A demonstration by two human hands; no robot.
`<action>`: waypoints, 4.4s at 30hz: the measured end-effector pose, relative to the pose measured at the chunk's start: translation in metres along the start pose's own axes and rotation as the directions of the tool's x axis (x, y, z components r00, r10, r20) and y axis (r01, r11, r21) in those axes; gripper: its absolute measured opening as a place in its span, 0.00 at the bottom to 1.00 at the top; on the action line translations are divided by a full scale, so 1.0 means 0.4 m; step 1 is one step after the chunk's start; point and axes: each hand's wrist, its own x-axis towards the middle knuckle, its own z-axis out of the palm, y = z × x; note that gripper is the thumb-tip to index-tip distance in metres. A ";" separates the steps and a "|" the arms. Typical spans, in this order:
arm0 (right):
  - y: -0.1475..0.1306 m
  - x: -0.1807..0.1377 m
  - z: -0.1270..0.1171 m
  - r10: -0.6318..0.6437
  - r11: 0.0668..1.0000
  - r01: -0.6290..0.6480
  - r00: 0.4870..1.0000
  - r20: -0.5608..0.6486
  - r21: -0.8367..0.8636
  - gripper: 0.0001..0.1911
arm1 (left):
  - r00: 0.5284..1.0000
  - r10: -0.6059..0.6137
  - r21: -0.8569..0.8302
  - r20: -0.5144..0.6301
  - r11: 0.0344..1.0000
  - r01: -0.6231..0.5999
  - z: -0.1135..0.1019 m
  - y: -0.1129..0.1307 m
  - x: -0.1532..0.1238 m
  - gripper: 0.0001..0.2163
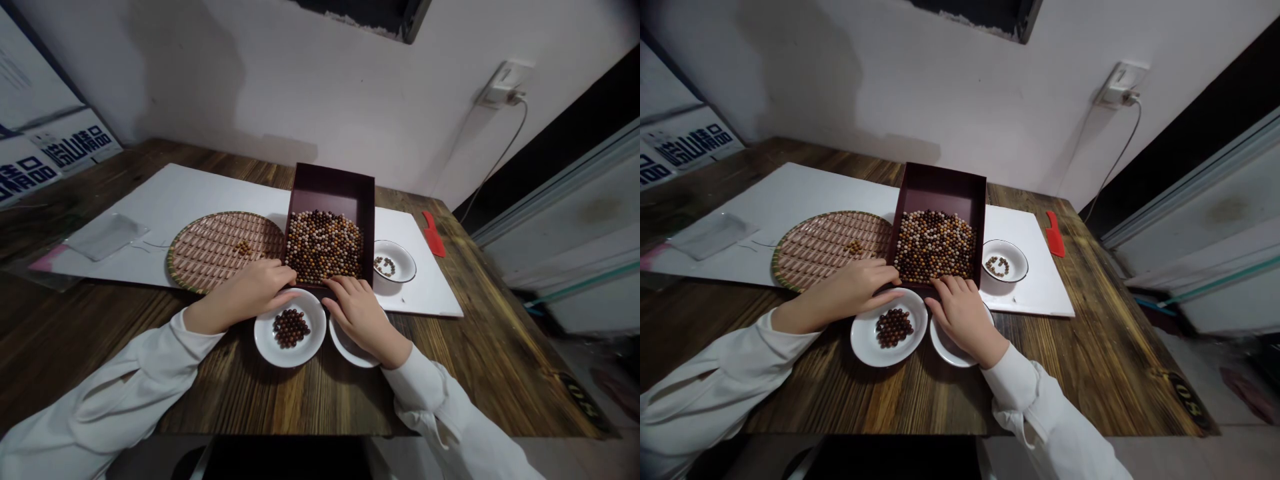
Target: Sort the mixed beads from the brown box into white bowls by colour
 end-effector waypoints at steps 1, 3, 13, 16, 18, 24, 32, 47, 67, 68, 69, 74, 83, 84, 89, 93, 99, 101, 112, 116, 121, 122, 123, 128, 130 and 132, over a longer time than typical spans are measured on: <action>0.000 -0.001 0.000 0.001 1.000 -0.001 1.000 0.000 -0.001 0.24 | 1.000 -0.001 -0.002 -0.002 1.000 0.001 0.001 -0.001 0.000 0.12; 0.000 -0.002 0.001 0.000 1.000 0.000 1.000 0.000 -0.003 0.24 | 1.000 -0.004 -0.006 -0.007 1.000 0.004 0.002 -0.002 -0.001 0.13; 0.008 -0.002 0.009 0.006 1.000 -0.006 0.999 -0.036 -0.005 0.22 | 1.000 0.000 -0.023 -0.025 1.000 -0.001 0.007 -0.006 0.000 0.12; 0.010 -0.001 0.009 0.014 1.000 -0.014 0.999 -0.038 -0.013 0.21 | 1.000 -0.003 -0.025 -0.030 1.000 0.002 0.005 -0.006 0.000 0.12; 0.009 0.000 0.008 0.017 1.000 -0.017 0.999 -0.038 -0.016 0.19 | 1.000 -0.005 -0.021 -0.030 1.000 0.004 0.005 -0.006 -0.001 0.11; 0.011 0.002 0.004 0.008 1.000 -0.008 0.998 -0.069 0.003 0.14 | 1.000 -0.007 -0.009 -0.017 1.000 0.007 0.009 -0.008 -0.002 0.12; 0.017 0.002 0.002 0.011 0.999 -0.007 0.996 -0.090 0.052 0.14 | 1.000 -0.002 -0.017 -0.023 1.000 0.002 0.012 -0.011 -0.001 0.12; 0.021 -0.004 0.002 0.007 0.996 0.002 0.994 -0.106 0.085 0.15 | 0.999 0.002 -0.029 -0.042 1.000 -0.003 0.013 -0.012 -0.002 0.12; 0.048 -0.012 0.009 0.010 0.930 0.072 0.975 -0.222 0.361 0.17 | 1.000 -0.009 -0.034 -0.018 0.999 0.009 0.020 -0.018 -0.005 0.14; 0.048 -0.012 0.009 0.013 0.926 0.076 0.973 -0.231 0.371 0.17 | 1.000 -0.011 -0.033 -0.020 0.999 0.010 0.020 -0.017 -0.005 0.14; 0.048 -0.012 0.008 0.016 0.922 0.079 0.970 -0.242 0.379 0.16 | 1.000 -0.012 -0.032 -0.022 0.999 0.012 0.021 -0.018 -0.005 0.14; 0.049 -0.008 0.007 0.028 0.903 0.103 0.954 -0.297 0.417 0.15 | 1.000 -0.014 -0.018 -0.017 1.000 0.014 0.028 -0.022 -0.006 0.16; 0.055 -0.004 0.011 0.092 0.869 0.091 0.936 -0.340 0.486 0.12 | 1.000 -0.001 -0.001 -0.031 1.000 0.001 0.037 -0.030 -0.006 0.16; 0.056 -0.004 0.012 0.097 0.869 0.089 0.934 -0.344 0.487 0.12 | 1.000 -0.002 0.004 -0.032 1.000 0.002 0.037 -0.029 -0.006 0.17; 0.060 -0.004 0.015 0.114 0.869 0.072 0.933 -0.340 0.490 0.11 | 0.999 0.001 0.010 -0.034 1.000 0.000 0.032 -0.025 -0.006 0.16; 0.060 -0.004 0.014 0.128 0.864 0.061 0.933 -0.335 0.500 0.10 | 0.999 0.003 0.016 -0.034 1.000 -0.003 0.031 -0.023 -0.006 0.16; 0.061 -0.003 0.012 0.123 0.872 0.067 0.928 -0.351 0.484 0.09 | 0.999 0.008 0.013 -0.043 1.000 -0.007 0.031 -0.024 -0.005 0.17; 0.061 -0.002 0.008 0.114 0.878 0.076 0.926 -0.360 0.472 0.09 | 0.999 0.006 0.009 -0.048 1.000 -0.006 0.032 -0.024 -0.005 0.17; 0.065 0.002 0.000 0.133 0.872 0.070 0.919 -0.372 0.484 0.08 | 1.000 0.005 0.001 -0.020 1.000 -0.005 0.033 -0.027 -0.006 0.16; 0.072 0.003 0.003 0.155 0.865 0.053 0.918 -0.366 0.499 0.08 | 1.000 0.005 -0.003 -0.011 1.000 -0.005 0.031 -0.026 -0.005 0.16; 0.073 0.004 0.003 0.165 0.862 0.051 0.912 -0.374 0.504 0.09 | 1.000 0.002 -0.008 -0.006 1.000 -0.002 0.030 -0.025 -0.004 0.16; 0.073 0.004 0.003 0.165 0.863 0.051 0.912 -0.375 0.503 0.09 | 1.000 0.002 -0.009 -0.008 1.000 -0.002 0.030 -0.025 -0.004 0.16; 0.072 0.004 0.002 0.165 0.863 0.051 0.912 -0.375 0.503 0.09 | 1.000 0.003 -0.009 -0.009 1.000 -0.003 0.029 -0.024 -0.004 0.17; 0.072 0.004 0.003 0.191 0.866 0.022 0.909 -0.372 0.499 0.09 | 1.000 0.006 0.004 -0.009 1.000 -0.006 0.030 -0.024 -0.005 0.16; 0.073 0.003 0.004 0.204 0.869 0.010 0.904 -0.376 0.494 0.09 | 1.000 0.007 0.002 -0.009 1.000 -0.007 0.032 -0.026 -0.005 0.16; 0.075 0.003 0.005 0.206 0.872 0.010 0.899 -0.386 0.489 0.09 | 1.000 0.006 -0.003 -0.008 1.000 -0.006 0.033 -0.027 -0.005 0.16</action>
